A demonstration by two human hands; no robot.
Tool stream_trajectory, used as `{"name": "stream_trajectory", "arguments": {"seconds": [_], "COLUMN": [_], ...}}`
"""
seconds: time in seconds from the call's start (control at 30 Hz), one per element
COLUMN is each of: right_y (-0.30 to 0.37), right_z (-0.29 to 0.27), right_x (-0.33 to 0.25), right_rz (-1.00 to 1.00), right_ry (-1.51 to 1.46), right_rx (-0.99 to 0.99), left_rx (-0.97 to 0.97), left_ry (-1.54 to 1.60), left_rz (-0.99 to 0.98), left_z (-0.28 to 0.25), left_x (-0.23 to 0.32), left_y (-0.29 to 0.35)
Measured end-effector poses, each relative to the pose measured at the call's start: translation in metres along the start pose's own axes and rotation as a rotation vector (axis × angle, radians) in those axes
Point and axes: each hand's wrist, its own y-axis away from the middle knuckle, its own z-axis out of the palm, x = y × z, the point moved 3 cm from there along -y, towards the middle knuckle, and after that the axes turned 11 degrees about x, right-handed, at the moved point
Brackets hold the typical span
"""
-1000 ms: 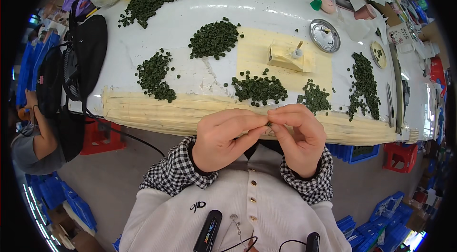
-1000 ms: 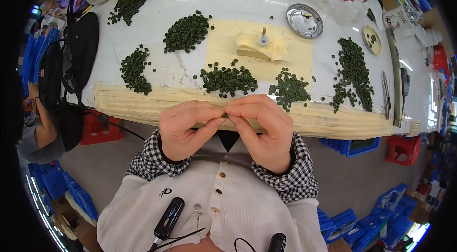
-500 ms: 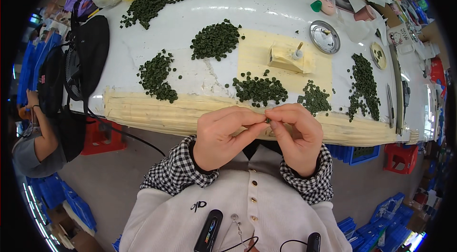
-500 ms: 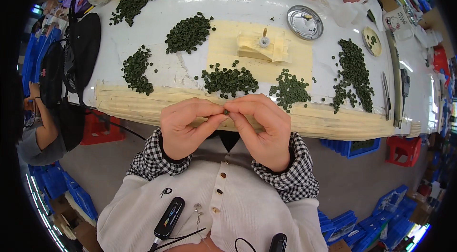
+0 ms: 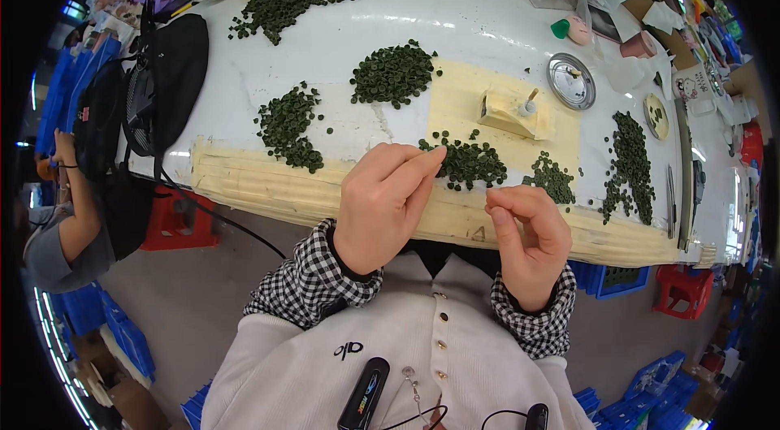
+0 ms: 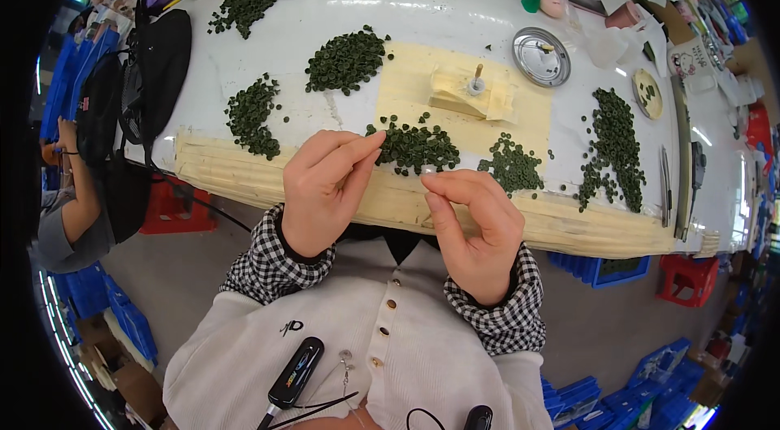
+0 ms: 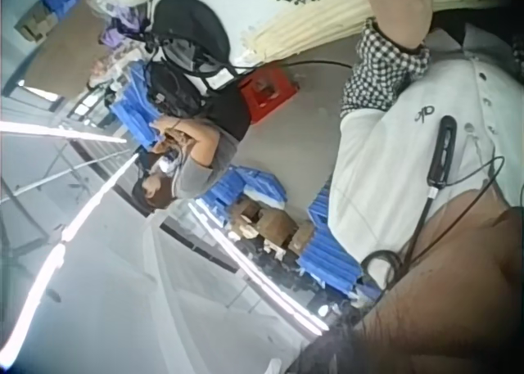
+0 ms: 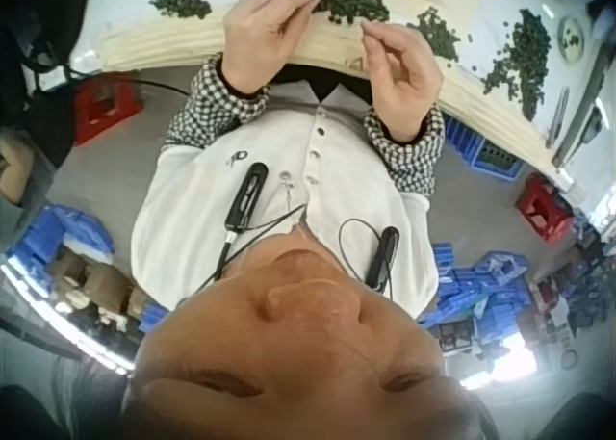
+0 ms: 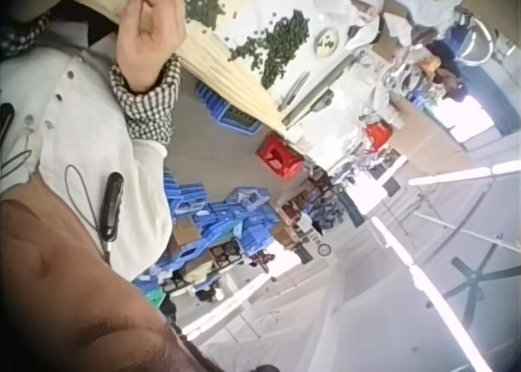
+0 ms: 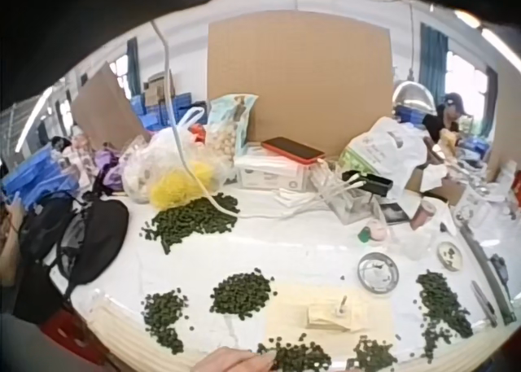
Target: Snapping small green plastic foliage pieces onto brown stems to assemble miniature toy trees.
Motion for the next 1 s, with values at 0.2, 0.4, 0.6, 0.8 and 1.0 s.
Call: {"name": "stream_trajectory", "arguments": {"seconds": [0.2,0.4,0.6,0.8,1.0], "right_y": [0.003,0.004,0.007,0.007,0.009], "right_z": [-0.003,0.002,0.003,0.003,0.006], "right_x": [-0.002,-0.003,-0.003,-0.002,-0.002], "right_rz": [-0.017,-0.006,-0.012,0.013,0.014], "right_ry": [0.005,0.006,0.003,0.019,0.014], "right_rx": [0.030,-0.009,-0.027,-0.041,-0.064], "left_rx": [0.030,-0.044,-0.070,-0.023,-0.070], "left_ry": [-0.240,-0.657,-0.585,-0.578,-0.602], "left_rz": [0.053,-0.093,-0.175,-0.142,-0.018], "left_z": [-0.043,-0.087,-0.098,-0.098,-0.097], "left_x": [-0.019,-0.056,-0.074,-0.081,-0.087], "left_y": [-0.010,-0.010,-0.015,-0.018,-0.024]}}
